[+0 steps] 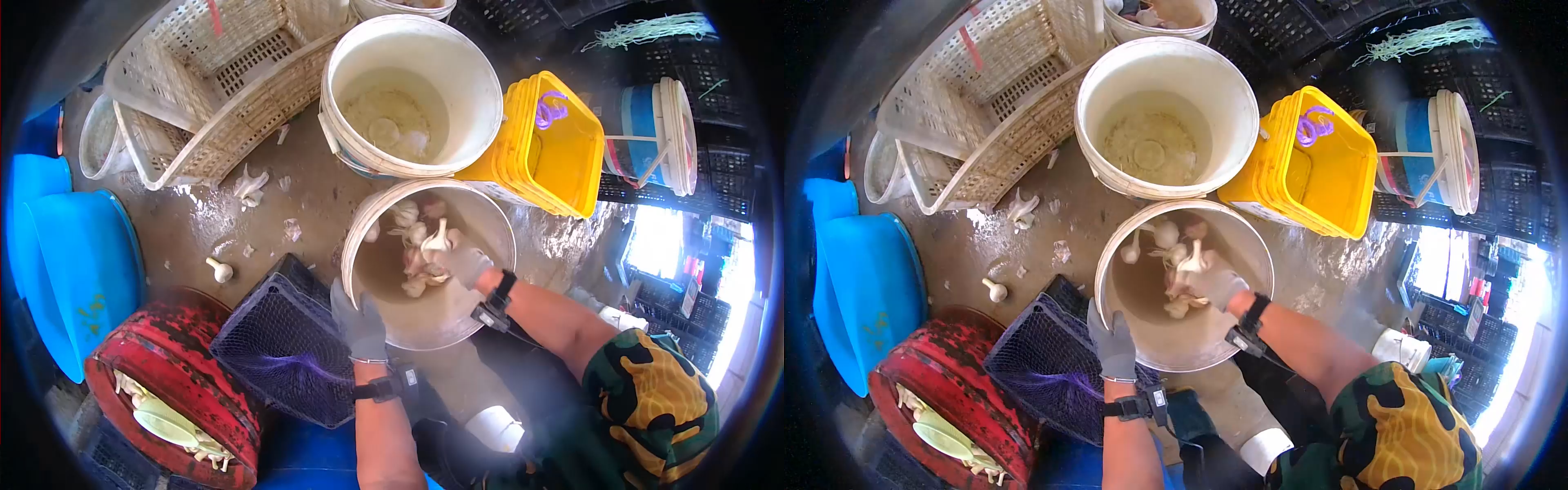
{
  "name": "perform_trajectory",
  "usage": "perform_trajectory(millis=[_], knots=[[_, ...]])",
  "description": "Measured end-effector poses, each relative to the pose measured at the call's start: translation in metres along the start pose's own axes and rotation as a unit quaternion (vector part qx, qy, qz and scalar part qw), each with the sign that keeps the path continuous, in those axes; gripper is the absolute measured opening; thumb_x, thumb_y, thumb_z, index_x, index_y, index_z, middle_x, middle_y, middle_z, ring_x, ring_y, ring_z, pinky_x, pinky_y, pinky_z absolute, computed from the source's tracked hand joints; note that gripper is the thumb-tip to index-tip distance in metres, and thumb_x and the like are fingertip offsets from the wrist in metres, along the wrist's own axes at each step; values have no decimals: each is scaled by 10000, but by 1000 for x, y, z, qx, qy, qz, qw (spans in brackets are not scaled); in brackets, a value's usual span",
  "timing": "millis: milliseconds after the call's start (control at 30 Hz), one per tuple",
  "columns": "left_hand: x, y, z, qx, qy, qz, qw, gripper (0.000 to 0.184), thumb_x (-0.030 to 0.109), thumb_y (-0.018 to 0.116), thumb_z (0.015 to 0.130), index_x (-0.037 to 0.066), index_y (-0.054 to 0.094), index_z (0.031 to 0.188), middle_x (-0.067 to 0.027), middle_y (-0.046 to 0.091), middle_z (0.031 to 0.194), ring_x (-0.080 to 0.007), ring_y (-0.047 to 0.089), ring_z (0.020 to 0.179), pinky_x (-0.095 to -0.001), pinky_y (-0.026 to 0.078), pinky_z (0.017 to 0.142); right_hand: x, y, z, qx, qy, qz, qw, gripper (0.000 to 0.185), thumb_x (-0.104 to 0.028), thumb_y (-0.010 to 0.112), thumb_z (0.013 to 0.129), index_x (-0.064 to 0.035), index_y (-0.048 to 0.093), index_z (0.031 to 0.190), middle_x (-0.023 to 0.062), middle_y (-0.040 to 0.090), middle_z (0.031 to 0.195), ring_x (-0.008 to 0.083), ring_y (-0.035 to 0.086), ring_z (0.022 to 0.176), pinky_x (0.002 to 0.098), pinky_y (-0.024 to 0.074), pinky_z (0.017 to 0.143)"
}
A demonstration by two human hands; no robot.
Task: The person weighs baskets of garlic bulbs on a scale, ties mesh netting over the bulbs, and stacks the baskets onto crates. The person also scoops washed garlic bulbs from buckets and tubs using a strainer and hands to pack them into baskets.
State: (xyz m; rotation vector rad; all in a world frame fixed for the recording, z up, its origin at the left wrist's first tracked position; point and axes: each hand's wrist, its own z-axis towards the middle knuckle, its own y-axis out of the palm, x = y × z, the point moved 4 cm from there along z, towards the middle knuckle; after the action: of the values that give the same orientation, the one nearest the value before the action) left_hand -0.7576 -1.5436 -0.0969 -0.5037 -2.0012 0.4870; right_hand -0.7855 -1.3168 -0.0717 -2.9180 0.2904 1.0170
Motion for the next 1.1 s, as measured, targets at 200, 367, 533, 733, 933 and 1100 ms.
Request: perform_trajectory(millis=[200, 367, 533, 733, 933, 1100], knots=[[64, -54, -56, -23, -90, -327, 940, 617, 68, 544, 818, -35, 292, 1372, -192, 374, 1364, -271, 464, 1167, -357, 419, 956, -1, 102, -73, -135, -377, -405, 822, 411, -196, 644, 762, -31, 551, 1126, 171, 566, 1083, 315, 565, 1000, 398, 462, 861], [7, -86, -94, -11, 19, -53, 998, 375, 122, 502, 857, 8, 453, 1211, -124, 497, 1164, -232, 552, 1009, -328, 490, 802, 4, 133, -106, -274, -257, -330, 866, 406, -195, 610, 793, -18, 545, 1152, 140, 595, 1017, 310, 586, 996, 376, 471, 843], [-98, -104, -106, 123, -276, -312, 901, 387, 108, 535, 839, -17, 448, 1194, -68, 514, 1025, -139, 515, 868, -267, 453, 759, 8, 31, -10, -145, -222, -434, 861, 203, -186, 590, 824, -80, 624, 993, 134, 605, 983, 300, 598, 940, 365, 481, 799], [-213, -93, -112, 162, -330, -207, 907, 505, 100, 608, 830, -34, 413, 1275, -90, 522, 1103, -162, 527, 926, -289, 452, 823, 80, -15, 75, -170, -42, -630, 756, 401, -376, 605, 817, -59, 642, 1060, 176, 607, 1079, 303, 606, 944, 354, 476, 832], [-233, -80, -103, 154, -260, -82, 950, 583, 128, 607, 845, -94, 360, 1324, -207, 496, 1272, -267, 510, 1119, -343, 391, 972, 135, 23, 77, -138, 292, -372, 870, 538, -458, 635, 785, -103, 595, 1186, 125, 648, 1035, 280, 631, 861, 354, 494, 800], [-187, -67, -100, 122, -295, -152, 935, 444, 108, 577, 862, -85, 466, 1246, -164, 551, 1198, -231, 535, 1065, -320, 413, 943, 149, 59, 93, -190, 233, -90, 950, 328, -327, 635, 869, -117, 593, 1117, 45, 635, 951, 182, 626, 802, 347, 531, 660]])
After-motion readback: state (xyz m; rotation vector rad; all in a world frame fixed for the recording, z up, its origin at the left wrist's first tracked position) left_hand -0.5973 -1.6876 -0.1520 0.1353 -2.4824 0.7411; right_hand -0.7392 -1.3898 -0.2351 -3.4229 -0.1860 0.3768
